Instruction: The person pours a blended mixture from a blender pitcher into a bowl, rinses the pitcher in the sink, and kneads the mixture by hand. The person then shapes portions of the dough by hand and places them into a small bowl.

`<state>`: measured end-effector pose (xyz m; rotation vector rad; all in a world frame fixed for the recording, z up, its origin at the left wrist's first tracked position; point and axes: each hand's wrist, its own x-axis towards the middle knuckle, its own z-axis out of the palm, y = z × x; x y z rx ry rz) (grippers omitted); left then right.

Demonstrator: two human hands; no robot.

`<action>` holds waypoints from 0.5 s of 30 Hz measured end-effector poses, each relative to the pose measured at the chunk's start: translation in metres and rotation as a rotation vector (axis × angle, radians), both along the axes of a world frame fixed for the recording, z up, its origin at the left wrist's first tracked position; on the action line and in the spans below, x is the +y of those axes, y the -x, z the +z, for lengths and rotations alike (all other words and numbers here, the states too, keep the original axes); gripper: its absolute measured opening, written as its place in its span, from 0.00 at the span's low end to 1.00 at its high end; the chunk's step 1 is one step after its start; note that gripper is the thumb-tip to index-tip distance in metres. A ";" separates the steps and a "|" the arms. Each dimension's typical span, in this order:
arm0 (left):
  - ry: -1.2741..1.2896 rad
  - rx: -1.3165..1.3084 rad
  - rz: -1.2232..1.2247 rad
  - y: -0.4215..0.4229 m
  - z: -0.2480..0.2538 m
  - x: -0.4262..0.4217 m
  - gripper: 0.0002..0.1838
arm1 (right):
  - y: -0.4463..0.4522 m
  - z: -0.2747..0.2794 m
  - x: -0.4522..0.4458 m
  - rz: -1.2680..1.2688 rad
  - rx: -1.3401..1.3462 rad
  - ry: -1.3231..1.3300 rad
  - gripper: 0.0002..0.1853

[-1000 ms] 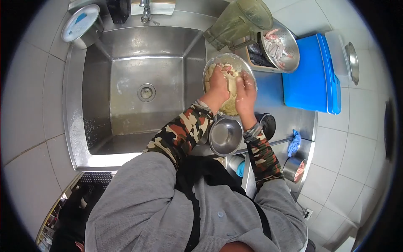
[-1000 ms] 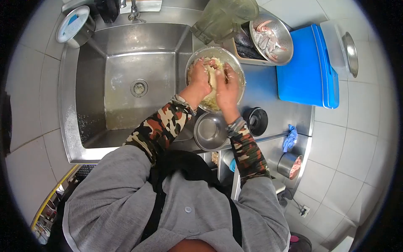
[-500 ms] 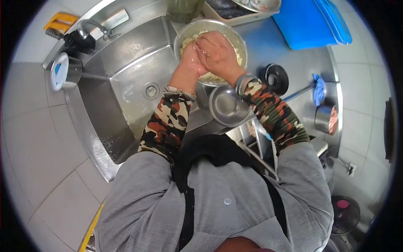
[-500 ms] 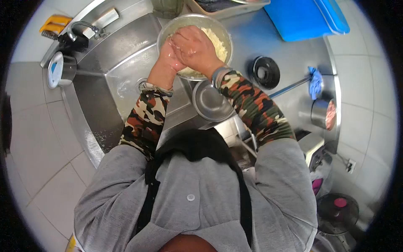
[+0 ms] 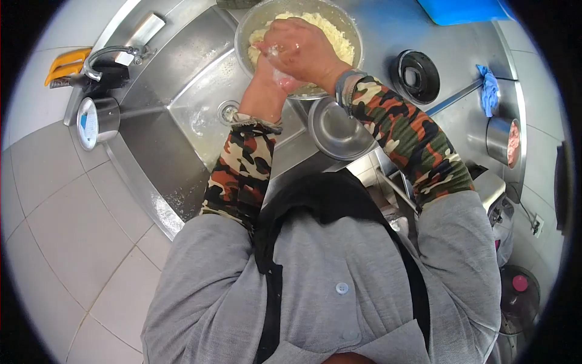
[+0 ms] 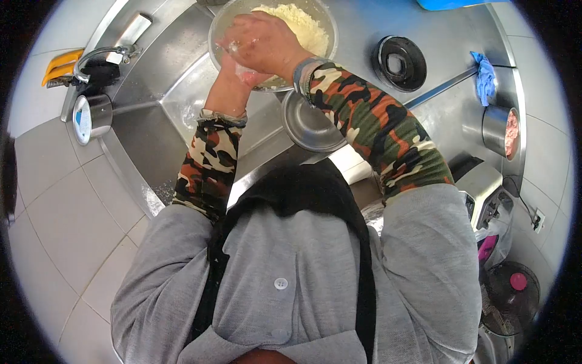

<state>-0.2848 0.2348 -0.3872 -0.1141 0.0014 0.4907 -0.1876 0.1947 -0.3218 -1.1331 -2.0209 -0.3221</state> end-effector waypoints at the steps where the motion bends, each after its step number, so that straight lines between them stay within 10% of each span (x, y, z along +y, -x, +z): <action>1: -0.009 0.001 -0.002 0.000 -0.002 0.001 0.17 | 0.000 -0.003 0.003 0.000 0.007 0.007 0.09; 15: -0.112 -0.022 -0.035 -0.003 -0.016 0.010 0.17 | -0.002 0.008 0.008 0.003 0.017 0.121 0.07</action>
